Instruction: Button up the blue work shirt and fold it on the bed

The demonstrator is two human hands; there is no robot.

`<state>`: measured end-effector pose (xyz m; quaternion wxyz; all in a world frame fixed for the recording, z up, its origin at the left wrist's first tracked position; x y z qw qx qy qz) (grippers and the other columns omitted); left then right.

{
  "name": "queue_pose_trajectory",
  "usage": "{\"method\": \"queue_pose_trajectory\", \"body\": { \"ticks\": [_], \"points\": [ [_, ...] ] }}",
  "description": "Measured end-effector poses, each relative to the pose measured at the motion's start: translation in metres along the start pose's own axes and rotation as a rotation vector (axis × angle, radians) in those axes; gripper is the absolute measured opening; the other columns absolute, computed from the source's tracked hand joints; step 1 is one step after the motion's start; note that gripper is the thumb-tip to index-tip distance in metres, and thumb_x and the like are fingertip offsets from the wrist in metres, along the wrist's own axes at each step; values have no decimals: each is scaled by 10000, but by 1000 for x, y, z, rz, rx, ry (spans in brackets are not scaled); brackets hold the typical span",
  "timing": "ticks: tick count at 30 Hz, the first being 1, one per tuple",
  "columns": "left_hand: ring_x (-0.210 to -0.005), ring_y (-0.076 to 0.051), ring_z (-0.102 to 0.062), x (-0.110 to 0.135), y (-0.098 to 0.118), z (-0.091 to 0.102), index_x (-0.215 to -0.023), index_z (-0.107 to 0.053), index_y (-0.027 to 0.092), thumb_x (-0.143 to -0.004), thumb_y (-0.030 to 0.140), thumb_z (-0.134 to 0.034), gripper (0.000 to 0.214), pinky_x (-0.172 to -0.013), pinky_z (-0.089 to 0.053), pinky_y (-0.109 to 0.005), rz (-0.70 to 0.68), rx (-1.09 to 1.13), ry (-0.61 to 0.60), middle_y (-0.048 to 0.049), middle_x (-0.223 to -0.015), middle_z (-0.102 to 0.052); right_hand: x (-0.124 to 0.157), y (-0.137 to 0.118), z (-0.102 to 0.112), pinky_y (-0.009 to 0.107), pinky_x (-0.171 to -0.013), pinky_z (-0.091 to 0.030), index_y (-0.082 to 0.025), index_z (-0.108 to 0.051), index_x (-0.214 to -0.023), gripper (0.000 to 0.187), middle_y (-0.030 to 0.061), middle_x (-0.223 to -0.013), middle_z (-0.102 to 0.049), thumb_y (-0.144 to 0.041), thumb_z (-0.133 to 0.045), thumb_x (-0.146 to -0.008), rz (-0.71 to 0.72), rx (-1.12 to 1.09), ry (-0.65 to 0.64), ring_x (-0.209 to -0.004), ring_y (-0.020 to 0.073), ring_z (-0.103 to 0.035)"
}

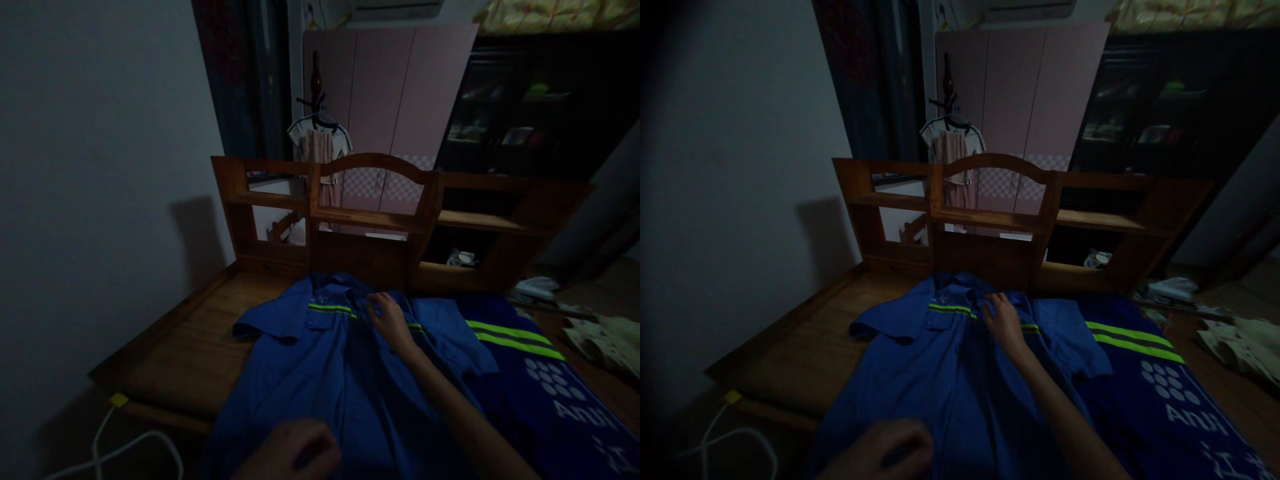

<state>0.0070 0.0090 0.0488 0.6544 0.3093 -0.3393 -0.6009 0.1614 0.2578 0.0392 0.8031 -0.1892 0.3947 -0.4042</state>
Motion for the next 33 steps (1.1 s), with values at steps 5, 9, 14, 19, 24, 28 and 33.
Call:
{"method": "queue_pose_trajectory", "body": {
  "ticks": [5, 9, 14, 19, 24, 28, 33],
  "points": [
    [-857, -175, -594, -140, 20, 9, -908, -635, 189, -867, 482, -410, 372, -767, -436, -260, -312, -245, -77, -38, -898, -656, 59, -16, -5, 314, -753, -442, -232, -607, -989, 213, 74, -954, -581, -229, -430, -871, 135, 187, -226, -839, 205, -566],
    [-948, -231, -577, -226, 7, 0, -1029, -560, 131, -825, 478, -487, 409, -806, -421, -308, -237, -504, 83, -123, -1037, -601, 81, -11, -14, 382, -900, -399, -233, -553, -1181, 360, 112, -1081, -551, -202, -461, -834, 209, 304, -272, -1013, 253, -511],
    [-986, -264, -555, -244, -26, -4, -1132, -478, 160, -751, 521, -569, 533, -801, -410, -341, -265, -593, 130, -117, -1122, -535, 74, 17, -7, 408, -982, -345, -146, -307, -1407, 643, 170, -1276, -461, -311, -486, -813, 139, 350, -251, -1177, 288, -428],
    [-968, -219, -546, -241, -43, -4, -1155, -480, 198, -791, 468, -535, 456, -785, -405, -296, -295, -587, 201, -79, -1116, -514, 41, 31, -4, 343, -781, -440, -165, -162, -1456, 826, 137, -1025, -632, -363, -555, -756, -39, 340, -371, -906, 268, -606],
    [-970, -196, -537, -248, -43, -13, -1178, -532, 252, -811, 354, -531, 381, -844, -410, -305, -490, -458, 266, -53, -1085, -508, -1, 35, 0, 314, -723, -442, -244, -283, -1414, 691, 44, -799, -663, -286, -546, -776, -113, 263, -234, -745, 217, -626],
    [-959, -188, -538, -256, -45, -19, -1041, -639, 236, -845, 348, -492, 270, -868, -408, -310, -576, -328, 230, -60, -995, -540, -18, 54, -15, 294, -822, -457, -283, -230, -1424, 758, 56, -1147, -602, -109, -506, -739, -39, -164, -259, -979, 178, -595],
    [-913, -174, -551, -264, -51, -20, -960, -653, 218, -845, 371, -491, 250, -831, -419, -297, -515, -184, 202, -49, -941, -564, -15, 79, -34, 378, -1031, -334, -274, -271, -1410, 742, 47, -1431, -327, -82, -498, -730, 67, -310, -191, -1291, 194, -338]
  ]
}}
Point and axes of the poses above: each hand's wrist, its own x-axis away from the middle knuckle, its own z-axis out of the back of the hand, y = z × x, the point moved 3 cm from there along -x, towards the middle knuckle
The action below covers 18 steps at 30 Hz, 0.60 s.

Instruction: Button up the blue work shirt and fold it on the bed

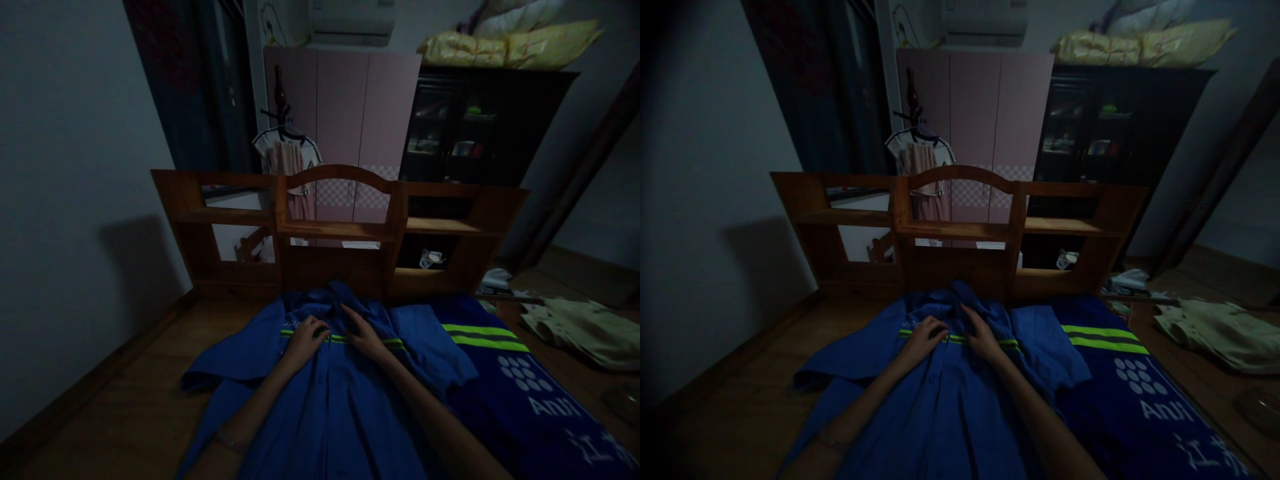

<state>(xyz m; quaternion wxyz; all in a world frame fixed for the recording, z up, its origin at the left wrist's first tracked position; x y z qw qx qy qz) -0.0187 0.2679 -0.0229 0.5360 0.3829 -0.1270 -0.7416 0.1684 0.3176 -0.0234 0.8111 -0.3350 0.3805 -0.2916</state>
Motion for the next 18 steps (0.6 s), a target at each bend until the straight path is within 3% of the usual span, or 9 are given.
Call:
{"method": "queue_pose_trajectory", "body": {
  "ticks": [3, 9, 13, 18],
  "points": [
    [-893, -172, -549, -3, -5, -1, -909, -644, 203, -803, 293, -532, 178, -811, -422, -288, 39, 31, -3, -44, -916, -567, 4, -4, -2, 388, -1072, -271, -265, -411, -1323, 602, 45, -1395, -364, -104, -521, -754, 70, 112, 38, -1300, 194, -310],
    [-860, -154, -541, -7, -8, -1, -898, -608, 194, -731, 156, -534, 186, -790, -415, -267, 78, 20, -87, -31, -903, -540, 7, -22, -5, 301, -891, -418, -207, -592, -983, 272, 51, -1057, -538, -63, -506, -770, 82, 287, 29, -1008, 170, -519],
    [-836, -153, -532, -6, -8, -1, -895, -582, 196, -739, 174, -545, 162, -758, -407, -265, 124, -23, -134, -25, -904, -517, 9, -27, -8, 268, -820, -421, -192, -613, -909, 245, 46, -932, -547, -36, -477, -778, 50, 424, -39, -921, 166, -524],
    [-850, -170, -534, -3, 1, -2, -846, -565, 188, -780, 190, -530, 75, -777, -392, -282, 99, -59, -66, -33, -872, -553, 10, -34, -8, 244, -793, -398, -201, -638, -919, 260, 43, -918, -550, -44, -474, -793, 58, 561, -87, -914, 163, -510]
  ]
}}
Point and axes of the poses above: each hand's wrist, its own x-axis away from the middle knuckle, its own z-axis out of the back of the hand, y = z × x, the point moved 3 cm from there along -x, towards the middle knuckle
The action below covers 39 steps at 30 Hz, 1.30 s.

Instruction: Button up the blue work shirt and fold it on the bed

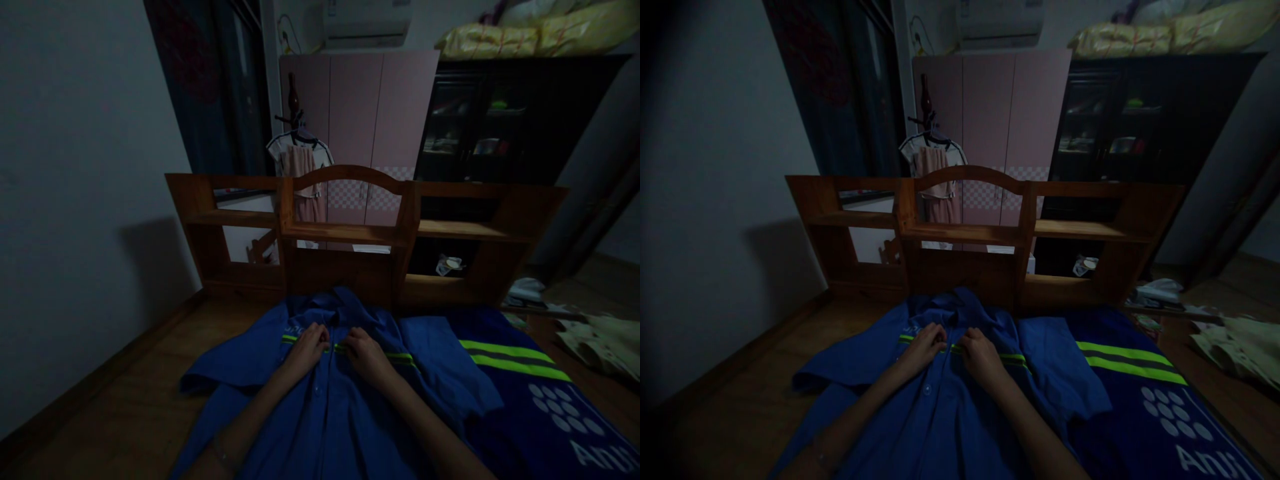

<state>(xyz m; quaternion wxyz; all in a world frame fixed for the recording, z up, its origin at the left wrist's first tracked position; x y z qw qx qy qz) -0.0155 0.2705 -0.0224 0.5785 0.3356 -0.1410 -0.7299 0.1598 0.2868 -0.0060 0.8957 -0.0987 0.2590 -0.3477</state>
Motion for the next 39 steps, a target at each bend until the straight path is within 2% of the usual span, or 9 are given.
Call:
{"method": "queue_pose_trajectory", "body": {
  "ticks": [5, 9, 13, 17, 19, 21, 25, 31, 39],
  "points": [
    [-769, -175, -580, 2, 7, -1, -812, -558, 186, -804, 246, -531, 66, -696, -410, -277, 21, 90, 43, -29, -782, -614, -1, -1, -2, 248, -747, -391, -214, -672, -888, 246, 42, -882, -551, -82, -476, -821, 3, 72, -20, -871, 164, -507],
    [-610, -152, -600, -2, -2, -6, -802, -556, 156, -775, 328, -585, 176, -570, -456, -259, 205, 455, 3, -32, -706, -629, 0, 1, -5, 255, -766, -394, -223, -687, -934, 276, 47, -882, -550, -84, -474, -826, 7, -20, -6, -866, 159, -509],
    [-572, -144, -627, -5, -8, -12, -763, -572, 116, -661, 350, -719, 294, -591, -515, -267, 408, 846, -95, -57, -661, -656, -3, 14, -9, 271, -760, -416, -197, -704, -920, 233, 60, -883, -568, -142, -493, -837, -54, -243, 16, -846, 164, -532],
    [-625, -161, -650, -5, -10, -11, -743, -617, 109, -595, 282, -766, 271, -651, -529, -275, 493, 931, -56, -71, -677, -680, -9, 30, -9, 287, -786, -446, -185, -700, -987, 233, 67, -957, -608, -270, -548, -832, -191, -665, 66, -881, 178, -571],
    [-638, -165, -650, -5, -12, -10, -737, -636, 120, -605, 245, -732, 206, -660, -525, -281, 479, 927, -35, -57, -686, -683, -10, 30, -7, 292, -826, -445, -201, -685, -1029, 264, 58, -1028, -611, -324, -558, -833, -210, -851, 91, -948, 186, -572],
    [-635, -159, -644, -5, -13, -11, -728, -647, 127, -616, 205, -676, 138, -654, -513, -272, 443, 893, -38, -39, -685, -682, -10, 25, -6, 287, -828, -447, -211, -685, -1031, 273, 49, -1041, -616, -353, -579, -823, -193, -929, 72, -960, 186, -575],
    [-631, -143, -633, -5, -16, -13, -785, -650, 122, -633, 193, -620, 170, -632, -485, -242, 367, 866, -60, -34, -699, -680, -8, 12, -9, 270, -723, -472, -194, -716, -955, 264, 56, -930, -646, -381, -610, -800, -159, -815, 34, -830, 176, -600],
    [-713, -163, -640, -6, -11, -10, -834, -648, 114, -672, 293, -666, 243, -659, -478, -248, 308, 785, -21, -73, -779, -684, -4, 13, -9, 258, -679, -464, -226, -711, -940, 228, 27, -857, -673, -379, -583, -830, -174, -600, 167, -759, 166, -610],
    [-804, -173, -635, -2, 0, -6, -832, -645, 129, -747, 315, -618, 206, -759, -484, -271, 114, 637, 43, -66, -834, -669, -1, 10, -7, 243, -621, -473, -210, -687, -915, 200, 21, -848, -691, -354, -573, -835, -208, -599, 176, -705, 166, -640]
  ]
}}
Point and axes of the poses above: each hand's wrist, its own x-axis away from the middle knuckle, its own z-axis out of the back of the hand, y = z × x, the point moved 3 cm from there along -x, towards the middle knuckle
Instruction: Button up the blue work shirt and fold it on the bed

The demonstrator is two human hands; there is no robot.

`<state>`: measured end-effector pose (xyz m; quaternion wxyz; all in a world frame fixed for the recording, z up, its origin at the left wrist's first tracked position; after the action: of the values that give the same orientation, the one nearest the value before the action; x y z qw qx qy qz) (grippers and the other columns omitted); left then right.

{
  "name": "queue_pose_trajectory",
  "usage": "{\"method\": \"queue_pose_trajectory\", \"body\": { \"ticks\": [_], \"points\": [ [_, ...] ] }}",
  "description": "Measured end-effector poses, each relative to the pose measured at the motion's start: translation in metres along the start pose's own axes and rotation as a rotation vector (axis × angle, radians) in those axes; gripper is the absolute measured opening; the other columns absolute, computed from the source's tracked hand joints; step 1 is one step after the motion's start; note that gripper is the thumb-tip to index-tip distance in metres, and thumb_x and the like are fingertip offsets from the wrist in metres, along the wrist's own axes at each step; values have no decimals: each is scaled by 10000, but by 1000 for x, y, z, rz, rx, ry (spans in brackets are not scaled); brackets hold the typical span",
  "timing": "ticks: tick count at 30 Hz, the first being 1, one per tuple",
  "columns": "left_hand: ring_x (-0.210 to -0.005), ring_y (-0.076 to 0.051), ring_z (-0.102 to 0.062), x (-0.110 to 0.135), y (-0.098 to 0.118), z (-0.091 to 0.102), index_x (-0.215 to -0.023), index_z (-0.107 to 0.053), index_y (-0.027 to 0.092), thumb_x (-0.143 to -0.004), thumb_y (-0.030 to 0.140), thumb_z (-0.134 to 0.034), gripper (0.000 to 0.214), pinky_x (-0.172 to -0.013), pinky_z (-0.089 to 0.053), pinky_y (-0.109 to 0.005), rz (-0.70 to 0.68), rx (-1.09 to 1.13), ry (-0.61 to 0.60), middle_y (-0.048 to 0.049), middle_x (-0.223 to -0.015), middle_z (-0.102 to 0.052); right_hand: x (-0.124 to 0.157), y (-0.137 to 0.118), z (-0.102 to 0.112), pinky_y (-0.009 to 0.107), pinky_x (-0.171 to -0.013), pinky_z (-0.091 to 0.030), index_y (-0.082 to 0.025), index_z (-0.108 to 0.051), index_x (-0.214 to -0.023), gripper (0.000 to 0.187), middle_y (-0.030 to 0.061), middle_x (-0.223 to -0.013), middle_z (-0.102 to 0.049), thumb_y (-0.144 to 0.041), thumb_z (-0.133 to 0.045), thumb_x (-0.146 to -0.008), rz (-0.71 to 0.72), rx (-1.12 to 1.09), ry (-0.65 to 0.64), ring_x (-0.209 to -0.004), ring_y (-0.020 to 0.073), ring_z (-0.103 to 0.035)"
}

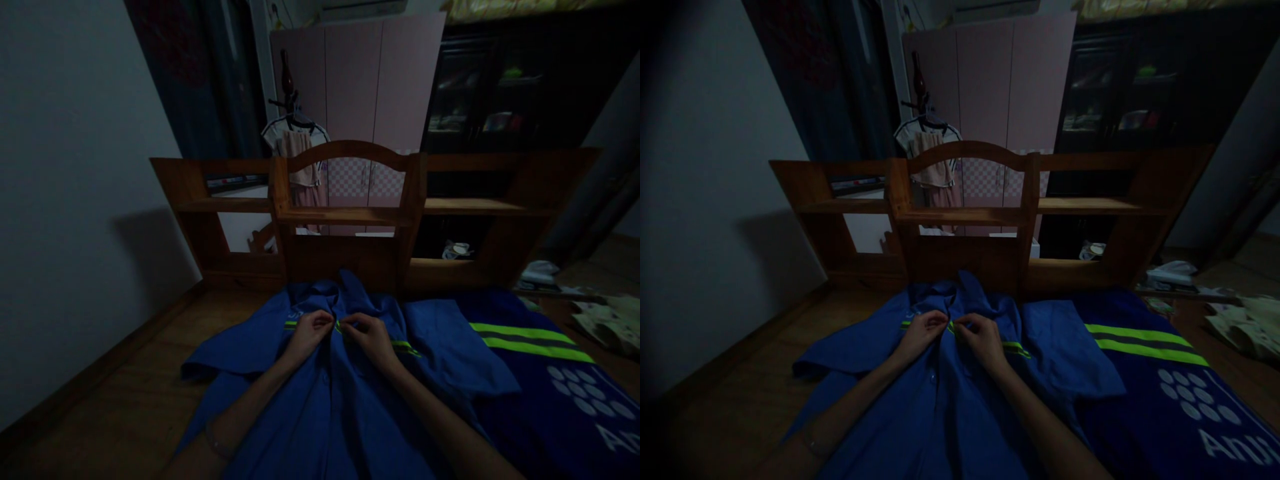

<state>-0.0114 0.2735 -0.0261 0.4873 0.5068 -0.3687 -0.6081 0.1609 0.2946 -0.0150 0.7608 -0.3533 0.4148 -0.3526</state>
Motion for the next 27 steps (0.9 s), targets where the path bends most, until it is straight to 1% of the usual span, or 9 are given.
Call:
{"method": "queue_pose_trajectory", "body": {
  "ticks": [2, 4, 7, 9, 11, 15, 20, 24, 27],
  "points": [
    [-811, -174, -635, 3, 5, -1, -843, -646, 130, -750, 322, -617, 215, -771, -482, -272, -4, 3, 8, -69, -848, -670, 0, -1, 0, 236, -580, -465, -196, -674, -909, 209, 18, -738, -684, -363, -575, -831, -26, -9, -2, -641, 163, -639],
    [-815, -176, -633, 5, 10, -3, -853, -650, 130, -747, 341, -621, 238, -765, -480, -266, 22, 22, 22, -71, -859, -674, 0, -2, 0, 230, -555, -458, -186, -661, -896, 211, 9, -658, -665, -367, -580, -826, -45, -23, -7, -593, 159, -635],
    [-790, -171, -624, 9, 16, -7, -854, -664, 129, -762, 402, -598, 295, -718, -470, -248, 72, 64, 46, -68, -859, -680, -1, -1, 0, 229, -551, -463, -175, -646, -868, 210, 16, -697, -672, -370, -592, -813, -51, -53, -18, -588, 156, -638],
    [-760, -168, -619, 12, 19, -9, -831, -669, 130, -760, 442, -592, 329, -680, -461, -239, 100, 94, 90, -62, -837, -684, -2, 0, -1, 231, -555, -469, -171, -639, -869, 217, 21, -729, -676, -374, -593, -809, -53, -68, -36, -595, 155, -639],
    [-739, -169, -622, 14, 19, -12, -802, -669, 130, -729, 456, -625, 338, -655, -457, -234, 126, 113, 145, -57, -797, -685, -2, 1, -3, 230, -561, -472, -170, -636, -876, 219, 25, -752, -678, -373, -590, -809, -45, -64, -50, -616, 156, -641],
    [-703, -172, -635, 16, 12, -14, -764, -649, 128, -651, 421, -711, 319, -624, -453, -230, 179, 123, 207, -51, -724, -677, -1, -1, -5, 220, -553, -453, -171, -636, -867, 208, 22, -760, -673, -366, -592, -808, -3, 9, -48, -633, 150, -631],
    [-681, -152, -631, 20, 4, -14, -778, -630, 129, -649, 380, -723, 298, -620, -447, -221, 222, 205, 228, -41, -710, -674, 2, -7, -6, 217, -553, -441, -181, -631, -878, 177, 12, -751, -662, -340, -584, -816, 49, 64, -70, -624, 139, -616],
    [-648, -139, -617, 22, 3, -13, -796, -620, 126, -642, 367, -728, 306, -591, -431, -214, 268, 231, 251, -36, -697, -669, 1, -4, -5, 224, -570, -459, -174, -636, -882, 202, 29, -790, -668, -355, -594, -802, 9, 20, -66, -655, 150, -624],
    [-619, -138, -608, 23, 4, -13, -769, -619, 120, -620, 370, -742, 316, -571, -423, -217, 271, 238, 258, -41, -678, -665, -1, 2, -7, 225, -570, -466, -157, -631, -896, 248, 37, -793, -664, -379, -602, -790, -32, -61, -67, -644, 146, -622]
  ]
}}
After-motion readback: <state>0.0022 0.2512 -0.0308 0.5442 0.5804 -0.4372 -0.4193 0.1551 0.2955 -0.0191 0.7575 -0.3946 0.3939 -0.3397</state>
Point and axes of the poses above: each hand's wrist, its own x-axis away from the middle knuckle, its own z-axis out of the back of the hand, y = z × x, the point moved 3 cm from there along -x, towards the middle knuckle
